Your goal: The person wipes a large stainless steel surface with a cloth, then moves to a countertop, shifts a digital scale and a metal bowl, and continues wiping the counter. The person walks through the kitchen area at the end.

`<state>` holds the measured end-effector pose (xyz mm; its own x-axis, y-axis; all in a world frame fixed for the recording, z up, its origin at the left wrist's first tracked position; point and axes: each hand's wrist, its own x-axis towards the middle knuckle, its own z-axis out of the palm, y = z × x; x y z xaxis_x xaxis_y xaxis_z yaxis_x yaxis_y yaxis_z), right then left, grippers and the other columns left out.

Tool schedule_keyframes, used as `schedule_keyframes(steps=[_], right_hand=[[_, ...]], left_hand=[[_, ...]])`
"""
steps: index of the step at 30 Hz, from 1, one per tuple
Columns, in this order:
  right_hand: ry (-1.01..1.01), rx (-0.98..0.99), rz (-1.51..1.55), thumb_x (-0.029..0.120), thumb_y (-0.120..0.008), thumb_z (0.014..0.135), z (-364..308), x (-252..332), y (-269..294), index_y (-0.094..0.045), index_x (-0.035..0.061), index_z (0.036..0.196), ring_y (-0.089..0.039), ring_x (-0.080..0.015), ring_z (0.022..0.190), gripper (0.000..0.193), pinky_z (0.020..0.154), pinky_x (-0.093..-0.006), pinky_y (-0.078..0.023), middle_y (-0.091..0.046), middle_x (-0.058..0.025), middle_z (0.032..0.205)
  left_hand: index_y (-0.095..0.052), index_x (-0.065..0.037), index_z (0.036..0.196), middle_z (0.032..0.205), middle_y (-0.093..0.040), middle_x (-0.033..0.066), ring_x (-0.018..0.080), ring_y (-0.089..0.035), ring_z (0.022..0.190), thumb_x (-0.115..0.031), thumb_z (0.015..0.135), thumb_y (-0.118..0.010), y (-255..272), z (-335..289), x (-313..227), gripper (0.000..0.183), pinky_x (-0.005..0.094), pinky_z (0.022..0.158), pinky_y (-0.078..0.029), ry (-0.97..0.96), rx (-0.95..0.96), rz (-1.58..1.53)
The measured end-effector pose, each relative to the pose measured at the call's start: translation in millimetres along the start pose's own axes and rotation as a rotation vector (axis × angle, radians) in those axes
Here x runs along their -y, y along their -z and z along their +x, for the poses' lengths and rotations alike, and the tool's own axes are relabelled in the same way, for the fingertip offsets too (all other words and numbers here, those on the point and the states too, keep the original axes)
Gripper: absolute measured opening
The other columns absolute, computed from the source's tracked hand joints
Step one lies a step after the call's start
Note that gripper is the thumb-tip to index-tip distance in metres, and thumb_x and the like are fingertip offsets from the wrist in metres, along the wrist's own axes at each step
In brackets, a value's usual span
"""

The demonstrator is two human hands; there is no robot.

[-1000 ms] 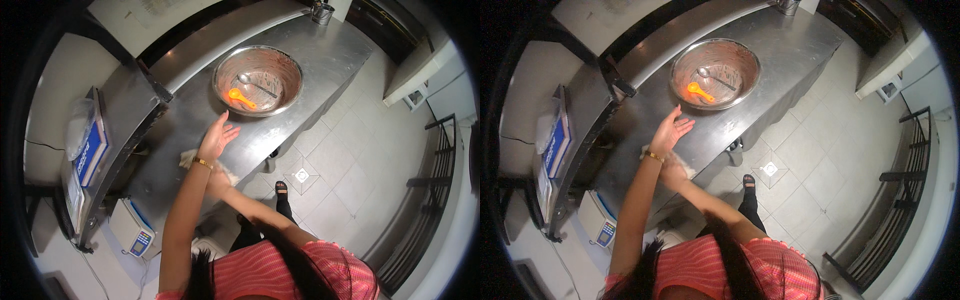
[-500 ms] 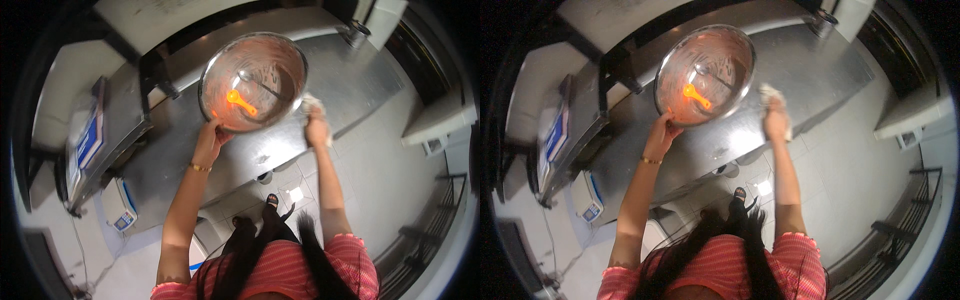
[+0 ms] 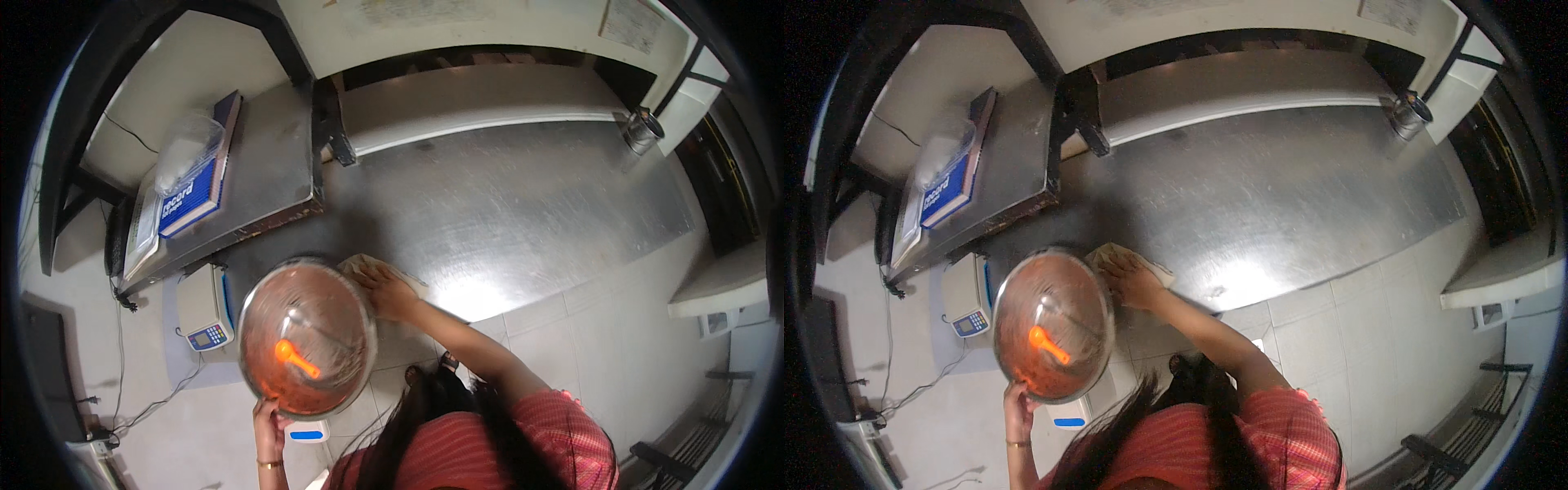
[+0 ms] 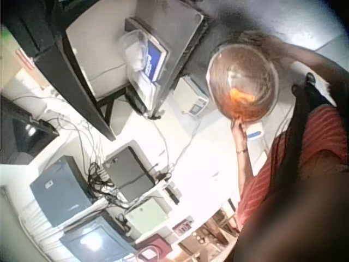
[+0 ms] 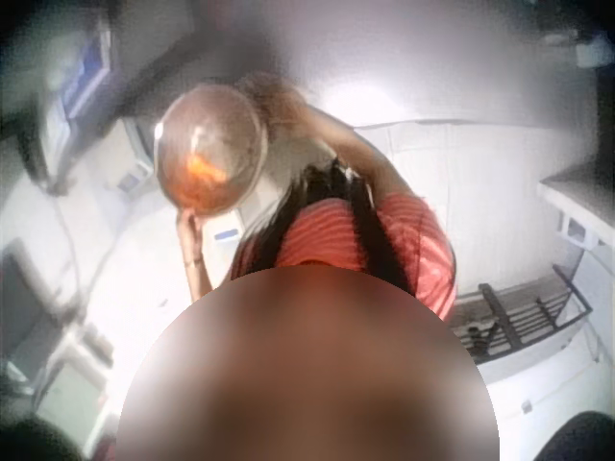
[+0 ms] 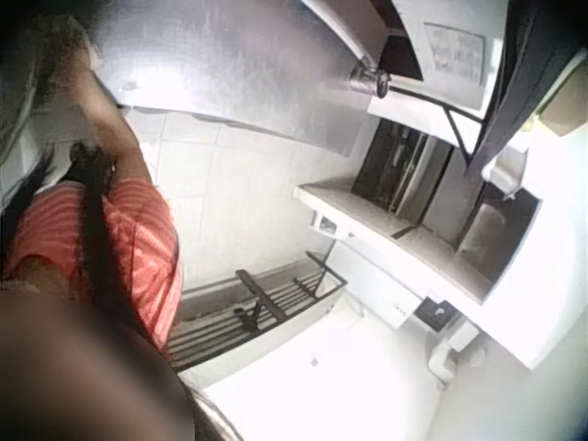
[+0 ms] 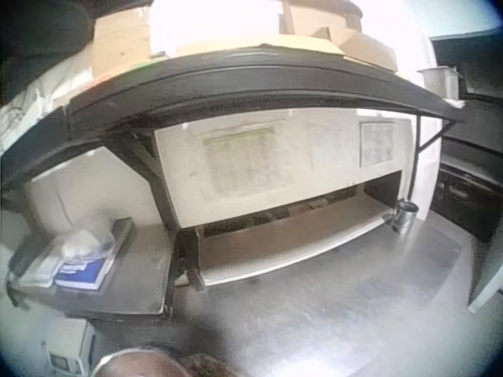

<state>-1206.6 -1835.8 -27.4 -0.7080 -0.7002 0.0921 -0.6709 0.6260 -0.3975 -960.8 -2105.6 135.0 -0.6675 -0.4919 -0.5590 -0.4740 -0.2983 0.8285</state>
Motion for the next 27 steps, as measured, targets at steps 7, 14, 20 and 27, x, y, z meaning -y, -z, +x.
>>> schedule_keyframes(steps=[7,14,20,27], right_hand=[[-0.403,-0.112,-0.163,0.033,-0.047,0.089,146,-116,46,-0.023,0.0065,0.145,-0.016,-0.0314,0.141,0.066,0.112,-0.0470,-0.016,-0.021,-0.0108,0.152],[-0.892,-0.378,-0.123,0.028,-0.055,0.086,0,-291,94,-0.025,0.0069,0.143,-0.021,-0.0270,0.140,0.068,0.114,-0.0413,-0.017,-0.024,-0.0117,0.150],[-1.079,-0.755,0.093,0.007,-0.050,0.086,-119,-299,166,-0.051,0.0073,0.128,-0.053,-0.0330,0.116,0.042,0.095,-0.0387,-0.043,-0.053,-0.0180,0.128],[-0.598,-0.814,0.332,0.018,-0.045,0.094,69,-231,187,-0.048,0.0072,0.131,-0.055,-0.0345,0.112,0.039,0.093,-0.0386,-0.043,-0.056,-0.0207,0.122]], left_hand=[[-0.057,-0.009,0.100,0.091,-0.062,0.0009,0.0106,-0.062,0.073,-0.016,0.081,-0.058,9,9,-3,0.020,0.0252,0.063,-0.058,-0.056,-0.150,-0.118],[-0.055,-0.008,0.094,0.070,-0.055,-0.0036,0.0043,-0.052,0.050,-0.015,0.083,-0.058,2,45,4,0.013,0.0208,0.047,-0.057,-0.012,-0.141,-0.163],[-0.054,-0.004,0.097,0.070,-0.053,-0.0031,0.0031,-0.050,0.047,-0.014,0.086,-0.055,-18,80,19,0.014,0.0227,0.047,-0.057,-0.094,0.065,-0.194],[-0.052,-0.006,0.109,0.080,-0.054,0.0007,0.0061,-0.054,0.056,-0.015,0.092,-0.051,-58,77,11,0.019,0.0241,0.059,-0.057,-0.081,0.028,-0.201]])
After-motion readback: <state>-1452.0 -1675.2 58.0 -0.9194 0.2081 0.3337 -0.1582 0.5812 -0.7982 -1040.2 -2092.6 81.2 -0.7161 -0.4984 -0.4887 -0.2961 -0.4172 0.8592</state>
